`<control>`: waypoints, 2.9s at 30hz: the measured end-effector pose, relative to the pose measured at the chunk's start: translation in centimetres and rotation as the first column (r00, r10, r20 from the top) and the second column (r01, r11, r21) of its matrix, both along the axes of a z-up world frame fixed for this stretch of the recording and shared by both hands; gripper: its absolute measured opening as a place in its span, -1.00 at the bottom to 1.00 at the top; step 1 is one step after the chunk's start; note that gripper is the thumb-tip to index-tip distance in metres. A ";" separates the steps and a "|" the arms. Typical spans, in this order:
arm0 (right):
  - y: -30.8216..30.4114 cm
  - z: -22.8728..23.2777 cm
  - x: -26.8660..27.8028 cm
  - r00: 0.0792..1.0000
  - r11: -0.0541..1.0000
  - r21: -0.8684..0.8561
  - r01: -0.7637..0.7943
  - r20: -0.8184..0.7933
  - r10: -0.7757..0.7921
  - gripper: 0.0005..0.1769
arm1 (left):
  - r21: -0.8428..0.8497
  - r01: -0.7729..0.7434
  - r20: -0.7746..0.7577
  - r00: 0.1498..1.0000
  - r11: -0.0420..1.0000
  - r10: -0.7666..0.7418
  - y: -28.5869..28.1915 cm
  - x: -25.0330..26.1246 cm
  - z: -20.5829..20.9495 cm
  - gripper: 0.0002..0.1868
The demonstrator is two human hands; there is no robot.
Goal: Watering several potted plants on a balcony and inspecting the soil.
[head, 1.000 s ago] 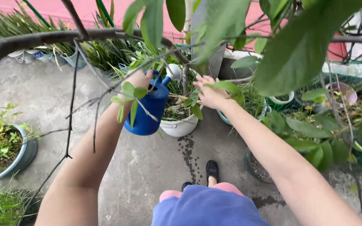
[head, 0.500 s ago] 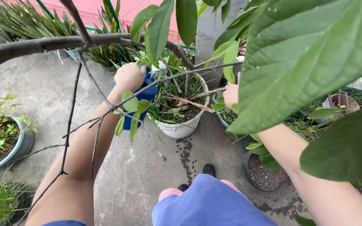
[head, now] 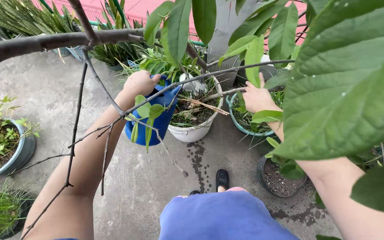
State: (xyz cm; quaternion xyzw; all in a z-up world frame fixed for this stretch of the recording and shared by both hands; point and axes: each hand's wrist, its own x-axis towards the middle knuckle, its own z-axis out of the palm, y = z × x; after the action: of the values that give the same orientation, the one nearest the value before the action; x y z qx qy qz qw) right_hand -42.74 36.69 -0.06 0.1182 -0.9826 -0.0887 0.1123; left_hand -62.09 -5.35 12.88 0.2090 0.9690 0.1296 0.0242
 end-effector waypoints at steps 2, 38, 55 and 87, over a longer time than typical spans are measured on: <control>-2.7 5.9 1.6 0.953 0.973 0.202 0.112 0.257 -0.163 -0.76 | -0.095 -0.010 0.055 0.998 0.995 0.015 -0.6 0.2 -0.3 -0.33; 3.9 6.6 22.8 0.996 0.926 0.370 -0.070 0.083 0.042 -0.54 | 0.616 0.314 0.164 0.846 0.722 -0.507 -2.3 14.4 -15.0 -0.52; 10.3 5.7 23.7 0.973 0.985 -0.049 -0.164 0.155 0.169 0.02 | 0.239 0.552 0.147 0.793 0.799 -0.591 34.4 10.6 -38.5 -0.59; 18.4 -4.7 25.1 0.728 0.675 -0.275 0.684 0.304 -0.614 -0.35 | 0.139 0.131 0.035 0.990 0.982 -0.137 48.2 13.8 -29.9 -0.55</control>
State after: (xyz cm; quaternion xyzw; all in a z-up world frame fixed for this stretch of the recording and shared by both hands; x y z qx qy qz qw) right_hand -17.68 55.05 -4.75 -0.2554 -0.9639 0.0748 0.0010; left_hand -48.25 42.85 -17.05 0.2722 0.9408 0.1979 0.0399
